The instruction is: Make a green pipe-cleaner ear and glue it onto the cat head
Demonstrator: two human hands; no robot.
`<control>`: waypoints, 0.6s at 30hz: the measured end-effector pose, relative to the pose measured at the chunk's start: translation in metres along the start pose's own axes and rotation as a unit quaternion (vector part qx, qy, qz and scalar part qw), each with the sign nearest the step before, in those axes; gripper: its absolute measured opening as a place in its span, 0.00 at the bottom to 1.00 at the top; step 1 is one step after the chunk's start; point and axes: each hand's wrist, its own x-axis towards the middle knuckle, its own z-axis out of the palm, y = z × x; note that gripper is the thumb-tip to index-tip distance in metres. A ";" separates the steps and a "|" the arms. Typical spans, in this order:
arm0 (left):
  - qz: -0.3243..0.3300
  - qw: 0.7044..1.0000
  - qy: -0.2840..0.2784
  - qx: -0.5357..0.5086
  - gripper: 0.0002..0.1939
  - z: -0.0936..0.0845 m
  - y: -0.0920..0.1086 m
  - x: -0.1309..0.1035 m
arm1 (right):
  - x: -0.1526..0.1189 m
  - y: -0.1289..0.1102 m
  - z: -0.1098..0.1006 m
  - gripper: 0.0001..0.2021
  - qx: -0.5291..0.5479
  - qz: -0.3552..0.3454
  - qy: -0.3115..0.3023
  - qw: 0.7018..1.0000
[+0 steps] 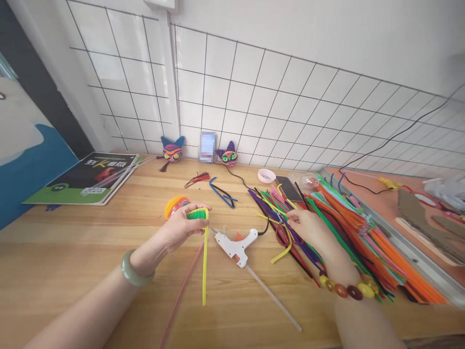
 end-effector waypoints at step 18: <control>0.002 1.000 -0.028 0.002 0.15 -0.002 -0.010 0.004 | -0.026 0.011 0.026 0.14 -0.067 0.037 0.011 0.997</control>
